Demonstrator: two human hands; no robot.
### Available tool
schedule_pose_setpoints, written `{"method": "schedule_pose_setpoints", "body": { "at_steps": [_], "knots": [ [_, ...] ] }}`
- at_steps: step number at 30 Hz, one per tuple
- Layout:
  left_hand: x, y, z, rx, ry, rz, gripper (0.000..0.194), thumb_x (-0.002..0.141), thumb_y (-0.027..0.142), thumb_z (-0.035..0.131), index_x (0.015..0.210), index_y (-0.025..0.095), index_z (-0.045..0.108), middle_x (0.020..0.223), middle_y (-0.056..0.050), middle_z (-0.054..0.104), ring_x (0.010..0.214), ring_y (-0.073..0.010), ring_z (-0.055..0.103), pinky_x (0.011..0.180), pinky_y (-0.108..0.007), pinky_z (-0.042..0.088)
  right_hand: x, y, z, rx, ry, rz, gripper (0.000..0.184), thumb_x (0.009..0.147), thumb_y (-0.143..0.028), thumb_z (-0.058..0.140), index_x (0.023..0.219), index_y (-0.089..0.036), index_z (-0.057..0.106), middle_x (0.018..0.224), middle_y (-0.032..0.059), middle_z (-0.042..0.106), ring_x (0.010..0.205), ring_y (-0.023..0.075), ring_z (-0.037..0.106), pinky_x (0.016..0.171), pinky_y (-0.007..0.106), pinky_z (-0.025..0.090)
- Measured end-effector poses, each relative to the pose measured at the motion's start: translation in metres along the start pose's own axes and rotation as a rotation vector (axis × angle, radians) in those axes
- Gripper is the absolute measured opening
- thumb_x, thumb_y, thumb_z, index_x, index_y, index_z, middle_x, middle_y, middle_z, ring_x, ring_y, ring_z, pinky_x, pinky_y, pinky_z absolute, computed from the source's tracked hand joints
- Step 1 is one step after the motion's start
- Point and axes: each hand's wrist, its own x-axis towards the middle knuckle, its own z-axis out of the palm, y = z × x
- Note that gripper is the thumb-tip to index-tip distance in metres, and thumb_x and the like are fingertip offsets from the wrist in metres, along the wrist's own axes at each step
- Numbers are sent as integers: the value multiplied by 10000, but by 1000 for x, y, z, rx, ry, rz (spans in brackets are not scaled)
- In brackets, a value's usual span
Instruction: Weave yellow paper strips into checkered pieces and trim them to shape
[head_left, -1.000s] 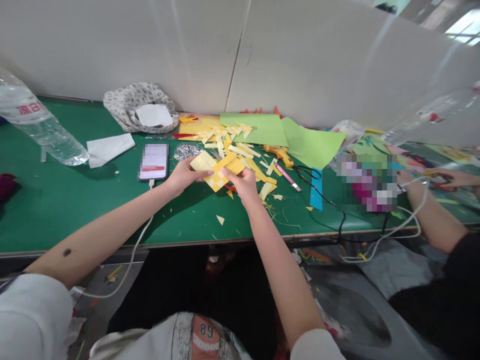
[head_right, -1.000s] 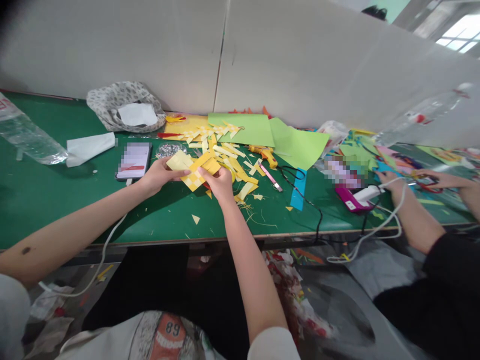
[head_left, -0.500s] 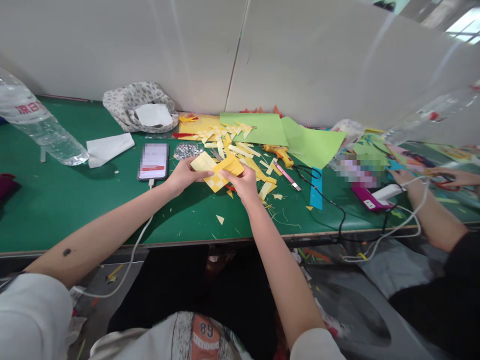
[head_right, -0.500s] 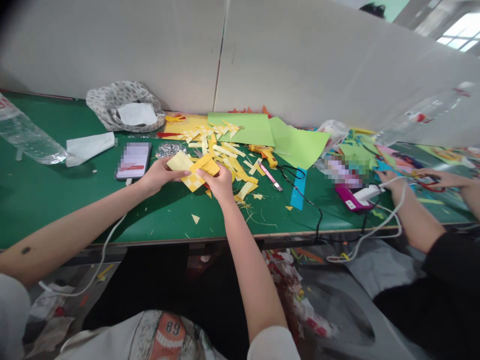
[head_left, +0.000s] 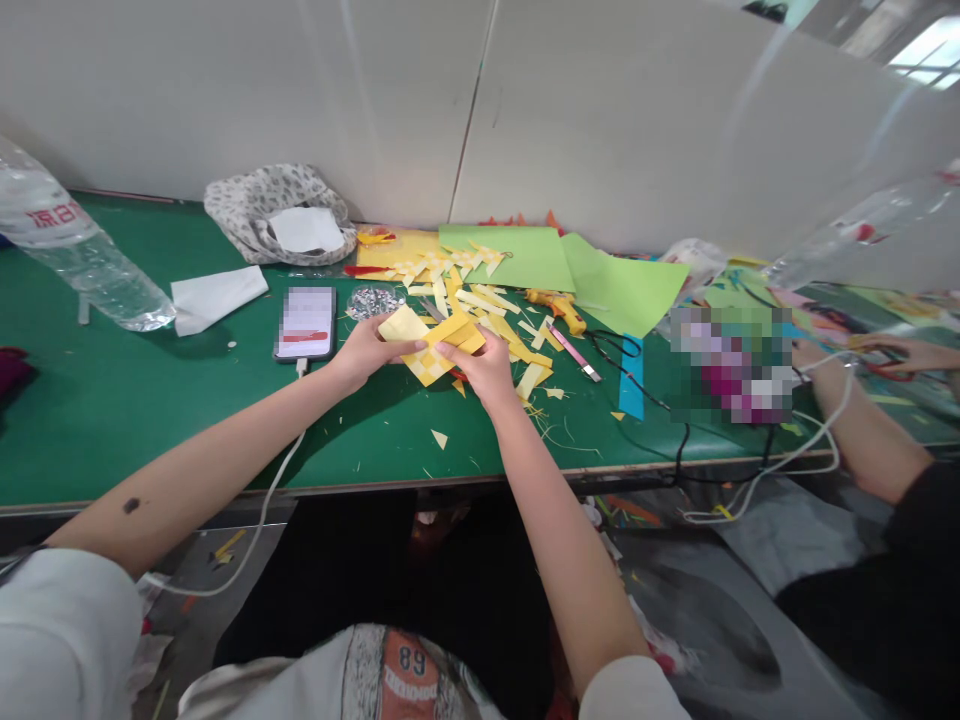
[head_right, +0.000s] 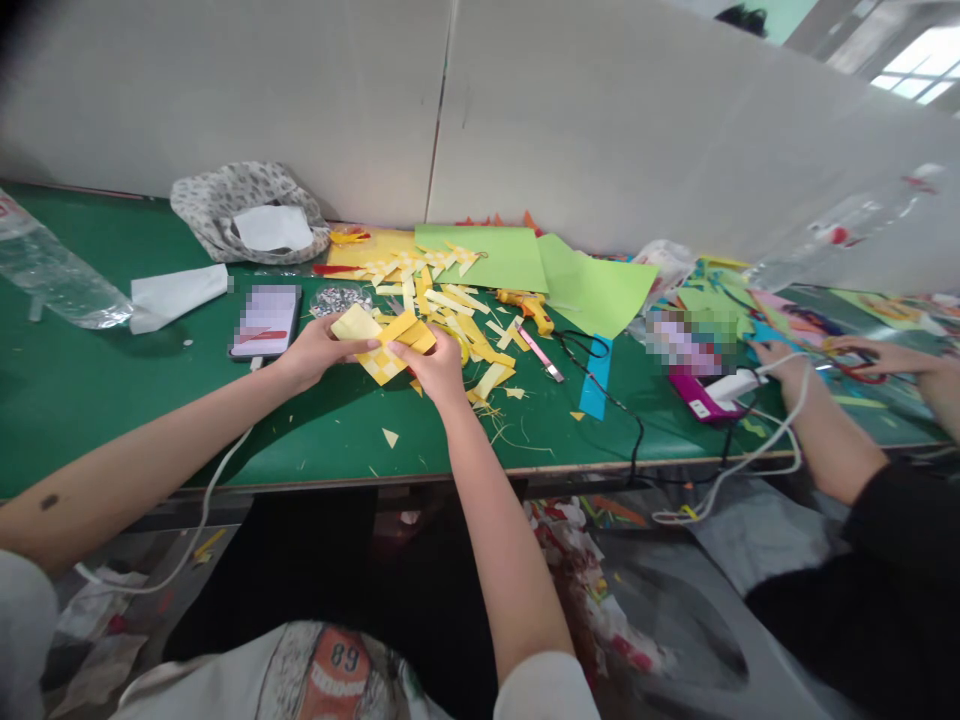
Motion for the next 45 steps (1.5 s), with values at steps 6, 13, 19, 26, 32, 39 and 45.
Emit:
{"method": "schedule_pose_setpoints", "body": {
  "at_steps": [6, 13, 19, 26, 32, 39, 45],
  "knots": [
    [3, -2, -1, -10, 46, 19, 398, 551, 283, 821, 893, 160, 659, 896, -62, 688, 727, -150, 631, 539, -208, 470, 0, -3, 2, 68, -2, 24, 340, 604, -446, 737, 822, -202, 643, 822, 36, 684, 749, 197, 634, 689, 353, 523],
    [3, -3, -2, 33, 58, 27, 411, 551, 292, 816, 906, 161, 655, 891, -61, 680, 716, -150, 625, 523, -210, 447, 2, -5, 3, 138, 85, 38, 354, 550, -412, 762, 808, -211, 627, 822, 22, 682, 745, 198, 638, 712, 377, 533],
    [3, -3, -2, 55, 50, 28, 407, 556, 302, 811, 910, 169, 661, 888, -63, 676, 728, -155, 627, 530, -212, 452, 1, -5, 3, 142, 81, 17, 331, 556, -402, 762, 788, -213, 621, 806, 21, 679, 723, 193, 636, 715, 387, 535],
    [2, -1, -2, 44, 45, 24, 395, 558, 277, 809, 908, 170, 663, 870, -58, 677, 716, -151, 626, 533, -211, 458, 1, -4, 2, 120, 53, 39, 362, 561, -415, 759, 837, -217, 633, 825, 16, 682, 751, 200, 644, 732, 391, 541],
    [3, -3, -3, 42, 59, 25, 421, 549, 292, 814, 918, 164, 658, 889, -68, 679, 734, -167, 630, 539, -228, 463, 2, -3, 2, 139, 72, 49, 400, 548, -406, 771, 864, -208, 628, 860, 32, 691, 797, 215, 658, 768, 401, 542],
    [5, -2, -4, 7, 131, 87, 422, 544, 300, 819, 897, 146, 647, 858, -69, 679, 684, -157, 618, 502, -222, 440, 3, -2, 3, 205, 108, 124, 529, 493, -407, 802, 929, -218, 571, 849, 37, 701, 809, 234, 672, 750, 426, 553],
    [4, -2, -4, 6, 87, 89, 429, 552, 303, 811, 918, 146, 649, 907, -82, 688, 733, -181, 640, 578, -255, 495, 5, 1, 2, 185, 129, 82, 545, 516, -467, 782, 949, -221, 559, 771, 12, 693, 734, 198, 664, 706, 388, 555]
  ]
}}
